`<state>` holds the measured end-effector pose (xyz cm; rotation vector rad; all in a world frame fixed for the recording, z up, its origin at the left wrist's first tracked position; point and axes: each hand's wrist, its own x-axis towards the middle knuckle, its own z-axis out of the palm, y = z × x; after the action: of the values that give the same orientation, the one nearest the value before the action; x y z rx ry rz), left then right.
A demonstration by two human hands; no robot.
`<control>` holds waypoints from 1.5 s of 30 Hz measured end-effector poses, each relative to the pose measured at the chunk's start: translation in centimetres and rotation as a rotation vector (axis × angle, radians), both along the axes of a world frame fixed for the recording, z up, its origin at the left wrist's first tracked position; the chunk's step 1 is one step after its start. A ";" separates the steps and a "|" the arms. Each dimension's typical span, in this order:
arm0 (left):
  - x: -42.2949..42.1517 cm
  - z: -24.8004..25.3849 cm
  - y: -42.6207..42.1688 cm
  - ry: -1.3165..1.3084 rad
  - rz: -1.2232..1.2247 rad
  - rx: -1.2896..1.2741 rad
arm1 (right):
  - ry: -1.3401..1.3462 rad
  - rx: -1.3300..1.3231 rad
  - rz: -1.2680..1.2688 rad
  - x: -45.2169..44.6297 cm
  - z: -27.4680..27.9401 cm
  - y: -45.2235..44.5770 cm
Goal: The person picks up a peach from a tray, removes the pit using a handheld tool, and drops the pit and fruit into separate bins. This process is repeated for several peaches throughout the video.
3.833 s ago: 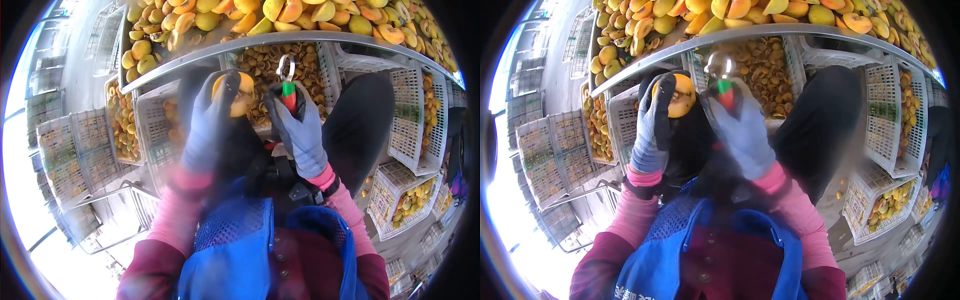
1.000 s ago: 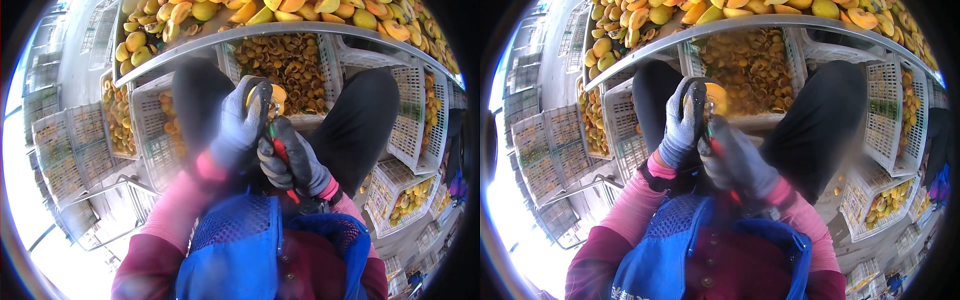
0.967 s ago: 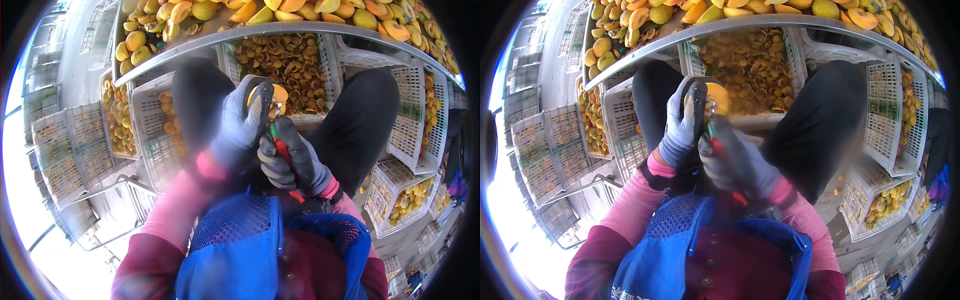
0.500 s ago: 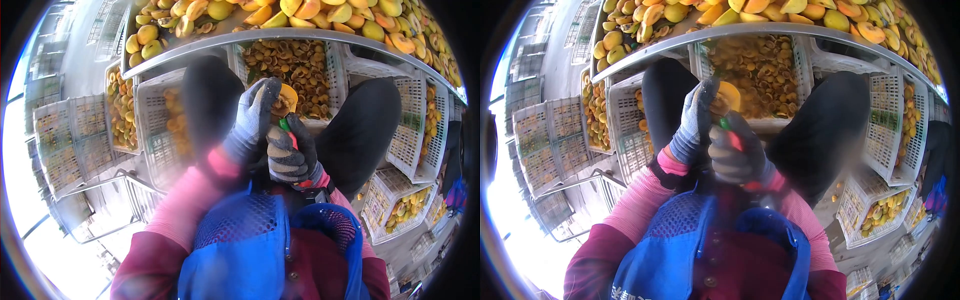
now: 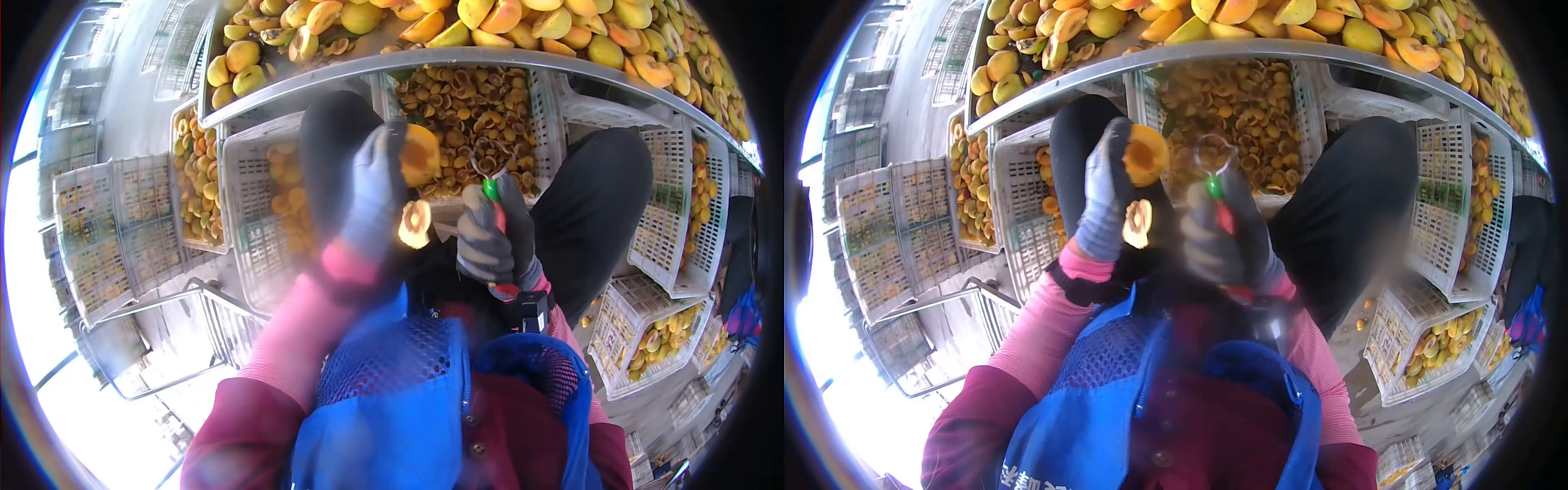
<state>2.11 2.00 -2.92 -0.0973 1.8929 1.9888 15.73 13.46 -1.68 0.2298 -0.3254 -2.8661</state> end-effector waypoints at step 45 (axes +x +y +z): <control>1.5 4.7 2.8 -0.033 -0.130 0.045 | -0.143 2.208 -0.368 -3.7 2.1 -1.2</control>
<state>3.57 4.82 1.73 0.0054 1.7853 1.9297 12.00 12.27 0.44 0.6494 2.8375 -1.9045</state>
